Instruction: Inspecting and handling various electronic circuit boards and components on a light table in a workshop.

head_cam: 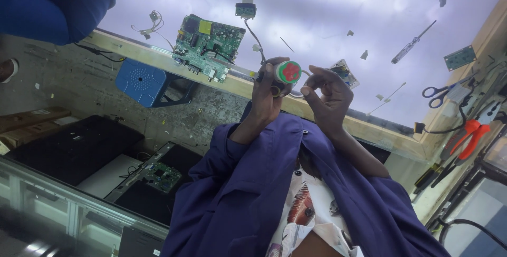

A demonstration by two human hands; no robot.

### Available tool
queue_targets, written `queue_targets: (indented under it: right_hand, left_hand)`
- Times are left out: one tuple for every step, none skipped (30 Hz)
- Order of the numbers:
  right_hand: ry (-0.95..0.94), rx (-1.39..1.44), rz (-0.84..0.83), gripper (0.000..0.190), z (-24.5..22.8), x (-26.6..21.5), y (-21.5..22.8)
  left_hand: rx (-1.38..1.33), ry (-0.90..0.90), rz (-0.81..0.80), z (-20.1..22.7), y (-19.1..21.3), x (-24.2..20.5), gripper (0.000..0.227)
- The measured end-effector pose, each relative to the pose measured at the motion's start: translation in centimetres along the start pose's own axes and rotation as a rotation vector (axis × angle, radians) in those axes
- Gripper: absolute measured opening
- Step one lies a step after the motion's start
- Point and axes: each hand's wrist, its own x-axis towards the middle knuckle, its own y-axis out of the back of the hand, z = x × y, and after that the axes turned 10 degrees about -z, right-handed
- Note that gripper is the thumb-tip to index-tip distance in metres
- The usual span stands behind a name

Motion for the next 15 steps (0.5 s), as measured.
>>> queue_targets:
  right_hand:
    - [0.019,-0.053,-0.016,0.044,-0.2,0.1,0.1]
    - [0.019,-0.057,-0.017,0.044,-0.5,0.5,-0.2]
    - [0.029,-0.099,-0.038,0.045,-0.8,0.9,-0.4]
    - [0.039,-0.141,-0.059,0.046,-1.2,1.3,-0.5]
    - [0.050,-0.161,-0.049,0.046,-1.4,1.4,-0.7]
    - [0.023,-0.162,-0.035,0.047,-1.6,1.5,-1.0]
    - [0.008,-0.169,-0.015,0.049,-1.8,2.0,-1.1]
    - [0.032,-0.194,0.000,0.049,-1.4,1.9,-0.7]
    - [0.004,-0.199,-0.034,0.057,-0.9,1.6,-0.4]
    - [-0.024,-0.203,-0.067,0.067,-0.4,1.4,-0.1]
    - [-0.014,-0.218,-0.057,0.067,-0.6,1.7,0.5]
    - [-0.072,-0.209,-0.105,0.061,-0.7,1.9,1.0]
    - [-0.131,-0.194,-0.155,0.056,-0.7,2.2,1.5]
    - [-0.121,-0.204,-0.149,0.056,-0.4,2.5,2.6]
    - [-0.152,-0.183,-0.161,0.051,-0.1,2.9,3.7]
  left_hand:
    - [0.001,-0.004,0.010,-0.2,0.1,0.1,0.045]
    - [-0.003,-0.004,0.010,-0.2,0.3,-0.1,0.045]
    - [0.034,0.007,0.012,-0.3,0.4,0.0,0.046]
    - [0.072,0.018,0.014,-0.4,0.5,0.1,0.046]
    - [0.059,0.020,-0.008,-0.5,0.6,-0.2,0.046]
    - [0.075,0.034,0.035,-0.6,0.7,-0.4,0.046]
    - [0.091,0.044,0.064,-0.6,0.9,0.0,0.046]
    - [0.078,0.041,0.029,-0.4,0.7,0.2,0.046]
    - [0.097,0.074,0.047,-0.1,0.6,0.1,0.044]
    - [0.116,0.107,0.064,0.1,0.6,0.1,0.043]
    - [0.109,0.107,0.046,-0.3,0.9,0.0,0.043]
    - [0.147,0.150,0.044,-0.7,1.2,-0.1,0.044]
    - [0.188,0.189,0.046,-1.1,1.7,-0.2,0.045]
    - [0.184,0.186,0.032,-0.1,0.6,0.1,0.045]
    - [0.248,0.209,0.019,1.0,-0.4,0.5,0.045]
